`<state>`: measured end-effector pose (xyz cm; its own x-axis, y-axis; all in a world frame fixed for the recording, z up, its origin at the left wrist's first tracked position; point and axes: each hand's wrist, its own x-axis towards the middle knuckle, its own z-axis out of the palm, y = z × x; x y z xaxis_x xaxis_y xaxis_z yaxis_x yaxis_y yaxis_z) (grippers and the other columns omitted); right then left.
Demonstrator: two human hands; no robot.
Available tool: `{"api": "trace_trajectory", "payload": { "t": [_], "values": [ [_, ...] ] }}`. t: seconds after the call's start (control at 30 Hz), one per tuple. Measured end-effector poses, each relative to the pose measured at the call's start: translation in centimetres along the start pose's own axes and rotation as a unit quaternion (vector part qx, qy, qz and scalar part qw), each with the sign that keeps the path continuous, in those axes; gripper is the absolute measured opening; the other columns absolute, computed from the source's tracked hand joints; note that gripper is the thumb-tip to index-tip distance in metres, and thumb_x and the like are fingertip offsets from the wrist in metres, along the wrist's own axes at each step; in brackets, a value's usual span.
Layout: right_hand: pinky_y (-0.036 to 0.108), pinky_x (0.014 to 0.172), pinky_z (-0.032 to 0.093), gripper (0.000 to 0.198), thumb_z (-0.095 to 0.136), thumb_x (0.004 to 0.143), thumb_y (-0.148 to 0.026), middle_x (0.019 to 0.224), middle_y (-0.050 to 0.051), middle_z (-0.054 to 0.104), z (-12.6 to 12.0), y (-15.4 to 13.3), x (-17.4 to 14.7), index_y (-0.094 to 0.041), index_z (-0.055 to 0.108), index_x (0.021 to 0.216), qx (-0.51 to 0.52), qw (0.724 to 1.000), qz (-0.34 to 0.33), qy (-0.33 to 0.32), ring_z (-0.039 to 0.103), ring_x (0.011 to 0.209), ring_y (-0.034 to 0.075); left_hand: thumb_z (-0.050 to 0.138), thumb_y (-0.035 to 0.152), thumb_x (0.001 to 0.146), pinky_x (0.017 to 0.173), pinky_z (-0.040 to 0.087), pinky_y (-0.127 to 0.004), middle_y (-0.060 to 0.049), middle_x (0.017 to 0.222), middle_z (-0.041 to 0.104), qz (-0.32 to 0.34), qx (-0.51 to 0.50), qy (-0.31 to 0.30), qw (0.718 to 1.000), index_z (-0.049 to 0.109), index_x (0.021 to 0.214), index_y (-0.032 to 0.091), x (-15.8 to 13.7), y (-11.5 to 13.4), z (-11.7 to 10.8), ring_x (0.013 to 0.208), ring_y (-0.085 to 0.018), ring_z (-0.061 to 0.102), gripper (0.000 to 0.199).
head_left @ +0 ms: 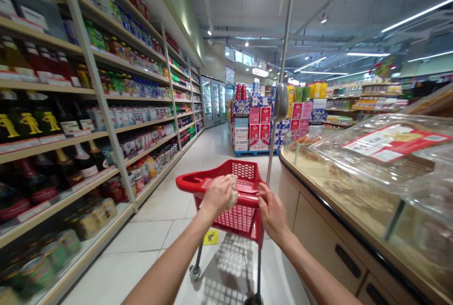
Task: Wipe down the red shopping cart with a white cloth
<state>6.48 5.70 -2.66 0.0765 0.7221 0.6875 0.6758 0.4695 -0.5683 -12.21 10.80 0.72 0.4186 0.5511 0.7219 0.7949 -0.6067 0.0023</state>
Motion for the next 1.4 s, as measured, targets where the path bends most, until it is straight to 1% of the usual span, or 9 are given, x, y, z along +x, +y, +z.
{"api": "trace_trajectory", "payload": {
  "t": [0.1,0.3,0.5,0.7,0.9,1.07,1.27,1.33,1.4],
  "values": [
    [0.037,0.081,0.042,0.039,0.034,0.083,-0.029,0.092,0.004,0.062,-0.2,0.0,0.0,-0.020,0.040,0.120,0.009,1.000,0.000,-0.012,0.054,0.090,0.020,0.042,0.019,0.077,0.093,0.040,-0.029,-0.002,0.097,0.064,0.057,-0.002,-0.009,0.998,0.061,0.088,0.020,-0.1,1.1,0.6,0.096,-0.013,0.055,0.022],
    [0.037,0.079,0.043,0.039,0.035,0.083,-0.027,0.091,0.004,0.062,-0.5,-0.3,0.1,-0.022,0.038,0.122,0.005,1.000,-0.011,-0.023,0.055,0.087,0.020,0.035,0.015,0.078,0.082,0.047,-0.039,-0.009,0.089,0.065,-0.036,0.035,0.055,0.997,0.061,0.088,0.015,-0.9,-1.5,-0.5,0.088,-0.019,0.058,0.028],
    [0.040,0.082,0.040,0.038,0.036,0.083,-0.027,0.092,0.005,0.062,0.1,-0.2,0.1,-0.019,0.040,0.120,-0.009,1.000,-0.028,0.008,0.053,0.088,0.020,0.042,0.021,0.078,0.088,0.044,-0.031,-0.003,0.094,0.064,0.067,-0.007,-0.006,0.998,0.060,0.088,0.019,-0.1,2.4,0.6,0.092,-0.015,0.056,0.020],
    [0.039,0.083,0.040,0.038,0.035,0.083,-0.025,0.092,0.004,0.061,-0.2,-0.1,0.1,-0.020,0.039,0.121,-0.005,1.000,-0.014,-0.019,0.051,0.091,0.020,0.035,0.016,0.080,0.081,0.047,-0.038,-0.009,0.087,0.065,-0.035,0.018,0.038,0.999,0.060,0.086,0.014,-0.6,-1.4,-0.5,0.086,-0.019,0.057,0.026],
    [0.038,0.081,0.041,0.038,0.035,0.083,-0.028,0.089,0.004,0.062,0.1,0.2,0.3,-0.020,0.042,0.119,-0.017,1.000,-0.011,0.007,0.052,0.088,0.020,0.042,0.020,0.079,0.089,0.043,-0.029,-0.002,0.098,0.064,0.043,-0.008,0.000,0.999,0.060,0.090,0.020,-0.5,0.6,0.8,0.094,-0.014,0.055,0.021],
    [0.037,0.080,0.042,0.038,0.035,0.083,-0.027,0.091,0.003,0.062,0.0,0.5,0.2,-0.022,0.041,0.120,-0.025,1.000,-0.012,-0.004,0.052,0.089,0.020,0.035,0.015,0.079,0.079,0.048,-0.038,-0.010,0.086,0.065,-0.033,0.012,0.043,0.998,0.061,0.083,0.013,-0.7,-2.3,-0.6,0.084,-0.019,0.058,0.027],
    [0.039,0.082,0.041,0.038,0.036,0.083,-0.028,0.093,0.004,0.062,0.5,0.5,0.0,-0.020,0.042,0.120,-0.027,0.999,-0.016,0.011,0.053,0.088,0.020,0.042,0.021,0.078,0.088,0.044,-0.030,-0.005,0.097,0.063,0.058,-0.022,-0.015,0.998,0.059,0.091,0.018,0.0,2.4,1.0,0.093,-0.015,0.055,0.021],
    [0.037,0.079,0.042,0.039,0.034,0.084,-0.026,0.092,0.003,0.063,-0.1,0.8,0.1,-0.022,0.039,0.122,-0.023,1.000,-0.018,-0.009,0.053,0.088,0.020,0.042,0.022,0.079,0.086,0.045,-0.028,-0.003,0.095,0.064,0.038,-0.025,-0.020,0.999,0.060,0.089,0.019,0.0,2.2,1.0,0.091,-0.014,0.056,0.020],
    [0.036,0.079,0.042,0.039,0.033,0.084,-0.025,0.090,0.002,0.063,-0.7,0.8,0.3,-0.022,0.038,0.122,-0.029,0.999,-0.023,-0.013,0.053,0.088,0.019,0.040,0.020,0.079,0.084,0.045,-0.028,-0.003,0.093,0.065,-0.024,-0.013,0.000,1.000,0.060,0.088,0.019,-0.3,0.1,0.3,0.089,-0.014,0.057,0.022]
  ]
}}
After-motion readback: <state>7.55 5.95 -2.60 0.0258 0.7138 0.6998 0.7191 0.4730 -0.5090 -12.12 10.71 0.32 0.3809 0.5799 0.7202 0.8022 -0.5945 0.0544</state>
